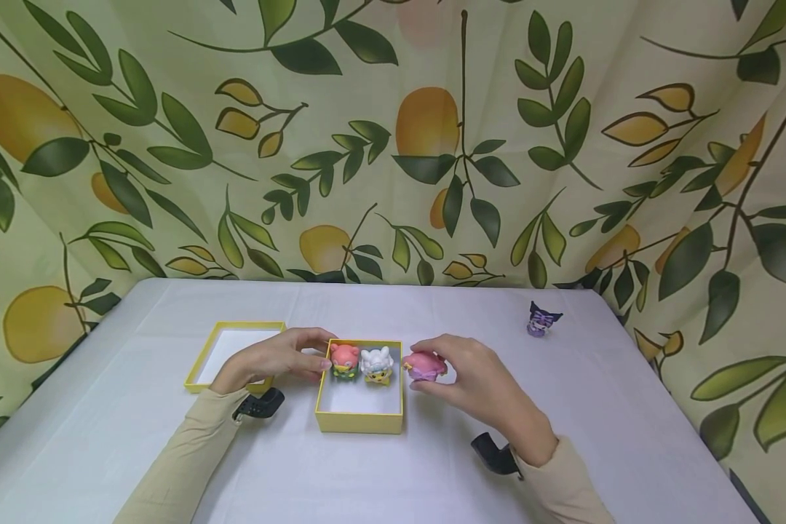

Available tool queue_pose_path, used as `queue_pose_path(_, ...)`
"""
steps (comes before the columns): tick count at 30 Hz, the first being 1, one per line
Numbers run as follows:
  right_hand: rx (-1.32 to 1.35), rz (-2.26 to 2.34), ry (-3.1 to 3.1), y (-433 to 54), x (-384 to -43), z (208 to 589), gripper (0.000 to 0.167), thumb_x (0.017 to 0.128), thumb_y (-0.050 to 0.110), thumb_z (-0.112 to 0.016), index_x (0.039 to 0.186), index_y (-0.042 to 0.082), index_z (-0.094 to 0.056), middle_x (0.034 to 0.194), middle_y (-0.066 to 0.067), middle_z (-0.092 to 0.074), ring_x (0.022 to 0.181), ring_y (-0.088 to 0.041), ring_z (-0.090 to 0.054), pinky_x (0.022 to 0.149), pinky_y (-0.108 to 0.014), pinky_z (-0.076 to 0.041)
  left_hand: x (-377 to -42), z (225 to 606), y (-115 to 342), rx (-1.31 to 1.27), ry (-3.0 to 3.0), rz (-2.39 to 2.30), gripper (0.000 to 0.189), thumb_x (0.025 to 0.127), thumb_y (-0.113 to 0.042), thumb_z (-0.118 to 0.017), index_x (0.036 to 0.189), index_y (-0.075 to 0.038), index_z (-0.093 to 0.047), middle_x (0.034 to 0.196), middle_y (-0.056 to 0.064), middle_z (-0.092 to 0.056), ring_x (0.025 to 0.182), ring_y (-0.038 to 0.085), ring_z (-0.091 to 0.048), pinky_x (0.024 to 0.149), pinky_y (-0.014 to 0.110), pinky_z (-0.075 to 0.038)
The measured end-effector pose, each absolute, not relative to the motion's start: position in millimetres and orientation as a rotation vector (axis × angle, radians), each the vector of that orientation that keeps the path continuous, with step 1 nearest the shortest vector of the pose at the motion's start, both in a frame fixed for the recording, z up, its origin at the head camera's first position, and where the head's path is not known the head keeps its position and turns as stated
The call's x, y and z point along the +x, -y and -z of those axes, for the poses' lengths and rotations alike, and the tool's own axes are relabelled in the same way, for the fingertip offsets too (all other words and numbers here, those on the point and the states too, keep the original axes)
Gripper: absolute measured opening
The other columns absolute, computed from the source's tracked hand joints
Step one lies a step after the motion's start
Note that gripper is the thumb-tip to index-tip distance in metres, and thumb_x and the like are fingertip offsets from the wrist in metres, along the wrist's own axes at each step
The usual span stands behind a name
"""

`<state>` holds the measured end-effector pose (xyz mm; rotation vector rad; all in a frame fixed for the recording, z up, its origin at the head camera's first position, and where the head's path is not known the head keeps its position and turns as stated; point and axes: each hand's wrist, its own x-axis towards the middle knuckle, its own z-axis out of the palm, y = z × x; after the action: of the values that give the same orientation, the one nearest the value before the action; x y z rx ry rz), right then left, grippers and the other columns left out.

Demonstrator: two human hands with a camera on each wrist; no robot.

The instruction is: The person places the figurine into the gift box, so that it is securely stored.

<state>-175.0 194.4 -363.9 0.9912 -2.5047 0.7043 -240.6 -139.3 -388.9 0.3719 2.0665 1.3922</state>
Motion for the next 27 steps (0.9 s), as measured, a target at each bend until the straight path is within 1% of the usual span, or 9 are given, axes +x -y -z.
queue_pose_path(5, 0.997, -0.754, 2.47, -188, -173, 366, 0.048, 0.072, 0.021, -0.089, 0.115, 0.013, -0.07, 0.108, 0.003, -0.073, 0.091, -0.006, -0.065, 0.074, -0.024, -0.058, -241, 390, 139, 0.368, -2.069, -1.391, 0.057, 0.091, -0.017, -0.071, 0.14, -0.001, -0.048, 0.134, 0.021, -0.055, 0.093, 0.018, -0.068, 0.089, 0.035, -0.06)
queue_pose_path(10, 1.005, -0.799, 2.451, -182, -171, 368, 0.048, 0.072, 0.018, -0.089, 0.116, 0.011, -0.069, 0.11, 0.002, -0.073, 0.094, -0.008, -0.067, 0.076, -0.027, -0.06, -242, 390, 139, 0.374, -2.067, -1.39, 0.055, 0.092, -0.017, -0.071, 0.139, -0.001, -0.049, 0.134, 0.021, -0.055, 0.095, 0.018, -0.067, 0.09, 0.036, -0.06)
queue_pose_path(16, 1.029, -0.864, 2.434, -175, -170, 372, 0.046, 0.074, 0.015, -0.087, 0.116, 0.013, -0.068, 0.111, 0.003, -0.071, 0.092, -0.006, -0.064, 0.075, -0.021, -0.058, -242, 390, 139, 0.367, -2.077, -1.376, 0.055, 0.091, -0.019, -0.072, 0.139, -0.002, -0.049, 0.135, 0.02, -0.055, 0.097, 0.018, -0.067, 0.091, 0.036, -0.06)
queue_pose_path(25, 1.075, -0.93, 2.354, -166, -170, 379, 0.047, 0.073, 0.011, -0.088, 0.115, 0.01, -0.068, 0.109, 0.001, -0.072, 0.09, -0.007, -0.064, 0.074, -0.02, -0.057, -243, 389, 139, 0.373, -2.078, -1.364, 0.057, 0.091, -0.02, -0.072, 0.14, -0.001, -0.048, 0.133, 0.019, -0.055, 0.092, 0.02, -0.069, 0.089, 0.035, -0.06)
queue_pose_path(27, 1.079, -0.946, 2.366, -164, -170, 380, 0.047, 0.073, 0.011, -0.087, 0.116, 0.009, -0.068, 0.111, 0.0, -0.072, 0.093, -0.009, -0.065, 0.076, -0.021, -0.058, -243, 389, 139, 0.37, -2.081, -1.36, 0.057, 0.091, -0.02, -0.072, 0.14, -0.002, -0.048, 0.134, 0.019, -0.055, 0.092, 0.021, -0.069, 0.089, 0.035, -0.06)
